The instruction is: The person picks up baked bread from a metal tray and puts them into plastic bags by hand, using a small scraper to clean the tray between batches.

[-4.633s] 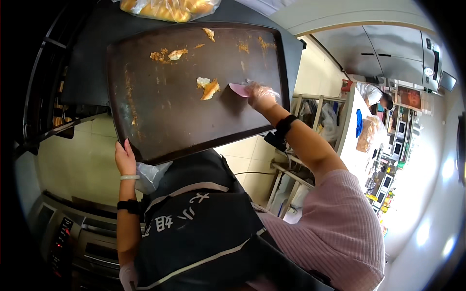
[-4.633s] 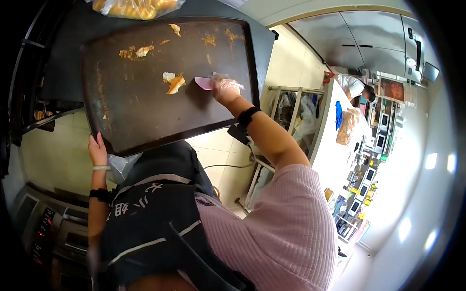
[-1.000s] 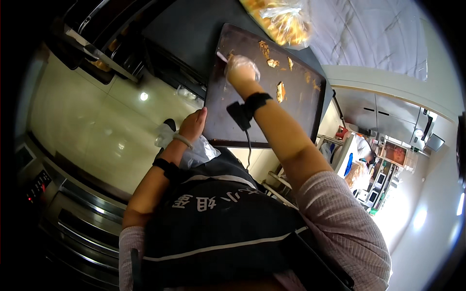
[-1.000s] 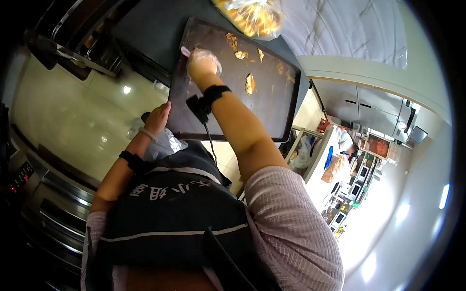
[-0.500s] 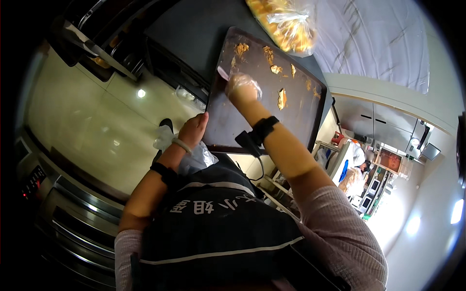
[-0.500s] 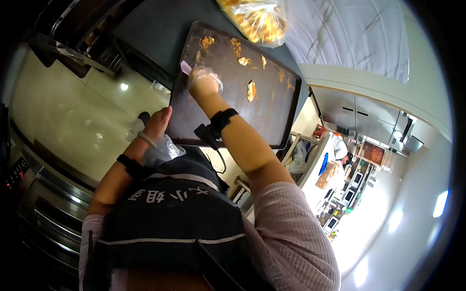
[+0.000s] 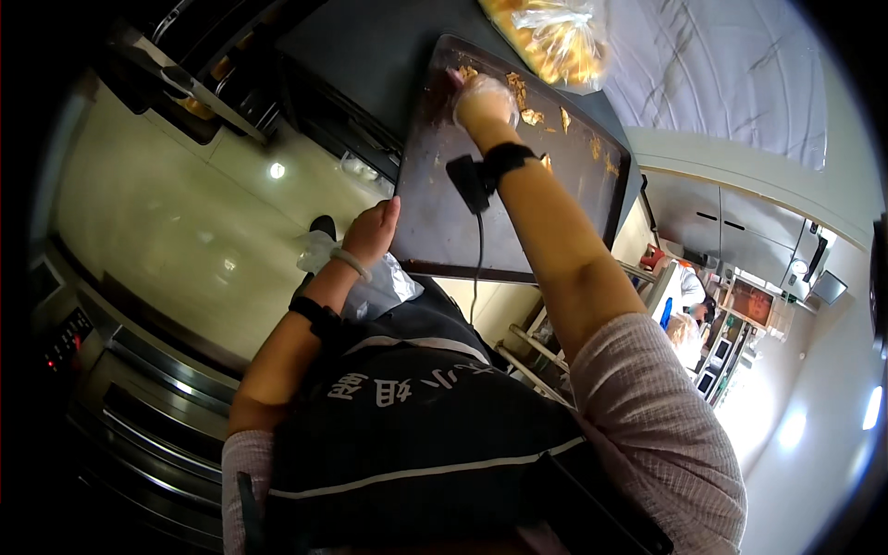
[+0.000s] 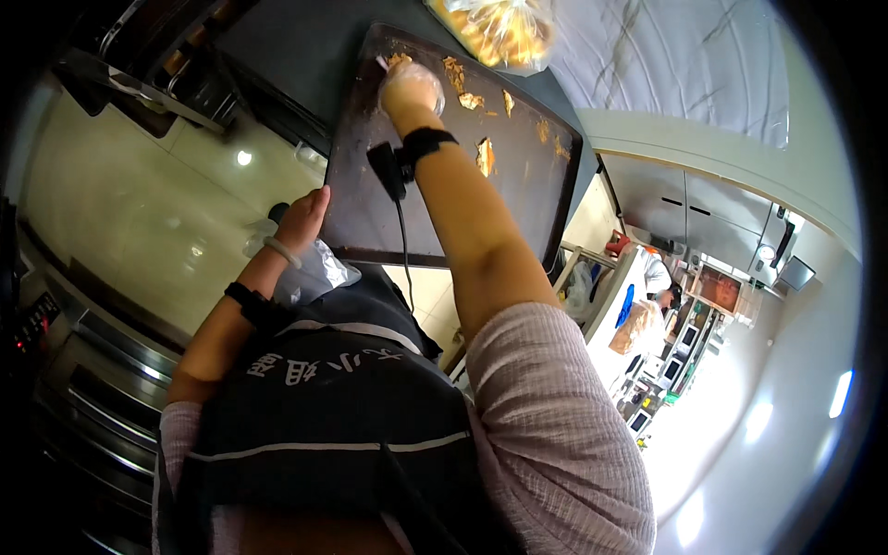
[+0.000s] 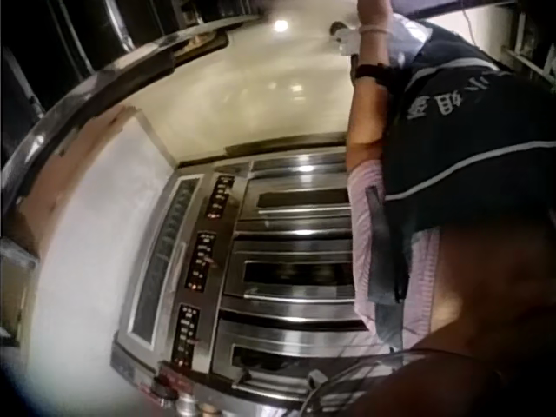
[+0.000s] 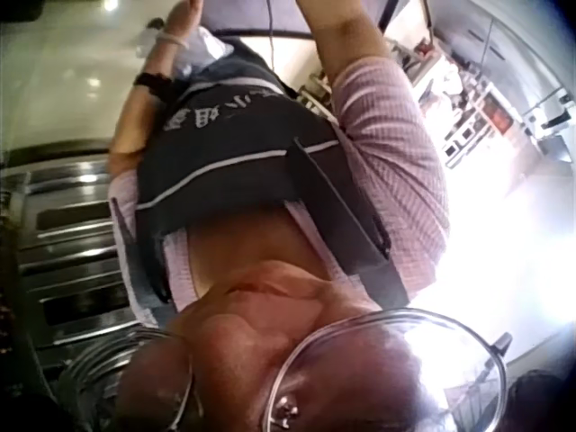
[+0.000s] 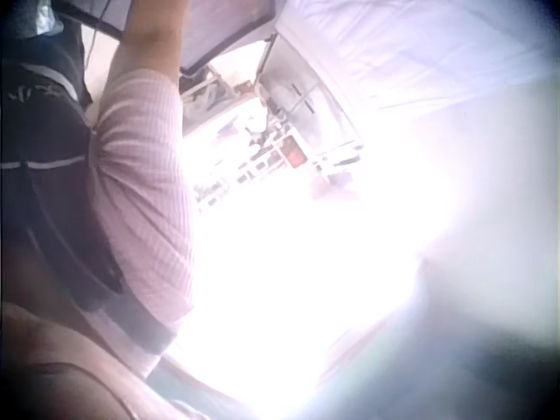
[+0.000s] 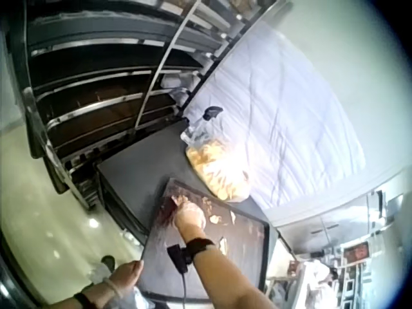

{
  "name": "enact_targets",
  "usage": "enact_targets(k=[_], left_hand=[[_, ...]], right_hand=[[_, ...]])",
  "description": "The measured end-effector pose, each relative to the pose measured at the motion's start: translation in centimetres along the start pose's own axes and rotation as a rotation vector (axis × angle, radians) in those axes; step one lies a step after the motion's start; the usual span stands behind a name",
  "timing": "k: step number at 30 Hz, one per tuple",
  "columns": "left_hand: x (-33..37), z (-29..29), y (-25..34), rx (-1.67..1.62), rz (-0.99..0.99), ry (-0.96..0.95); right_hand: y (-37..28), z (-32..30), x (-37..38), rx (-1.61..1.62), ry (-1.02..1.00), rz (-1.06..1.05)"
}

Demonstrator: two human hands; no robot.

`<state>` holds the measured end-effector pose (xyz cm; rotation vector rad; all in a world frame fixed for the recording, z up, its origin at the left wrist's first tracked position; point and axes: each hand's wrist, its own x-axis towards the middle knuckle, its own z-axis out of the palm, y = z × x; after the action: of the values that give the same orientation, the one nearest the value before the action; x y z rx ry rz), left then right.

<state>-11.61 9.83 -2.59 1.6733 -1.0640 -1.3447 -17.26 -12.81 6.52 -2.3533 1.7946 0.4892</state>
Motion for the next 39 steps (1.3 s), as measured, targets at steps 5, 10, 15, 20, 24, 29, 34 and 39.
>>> enact_targets(k=[5, 10, 15, 20, 24, 29, 34, 39], left_hand=[[0.4, 1.1, -1.6, 0.01, 0.063, 0.089], [0.1, -0.2, 0.0, 0.0, -0.011, -0.055], [0.7, -0.3, -0.9, -0.046, -0.003, -0.046], [0.5, -0.3, -0.6, -0.022, -0.048, -0.105], [0.6, -0.2, -1.1, -0.007, -0.016, -0.025], [0.4, -0.8, 0.2, -0.019, -0.087, -0.123], [0.7, 0.0, -1.2, 0.002, 0.023, -0.019], [0.2, 0.2, -1.5, 0.026, -0.039, -0.103]], right_hand=[[1.1, 5.8, -2.5, -0.086, 0.05, -0.171], [1.7, 1.5, -0.7, -0.109, -0.006, -0.112], [2.0, 7.3, -13.3, -0.238, -0.281, -0.275], [1.1, 5.1, -7.4, -0.051, -0.093, -0.302], [0.3, 6.8, -10.5, -0.105, -0.144, -0.172], [1.3, 7.4, -8.0, -0.131, -0.003, -0.134], [-1.0, 4.9, -11.6, -0.045, -0.376, 0.036], [0.5, 4.7, -7.9, -0.038, 0.065, -0.179]])
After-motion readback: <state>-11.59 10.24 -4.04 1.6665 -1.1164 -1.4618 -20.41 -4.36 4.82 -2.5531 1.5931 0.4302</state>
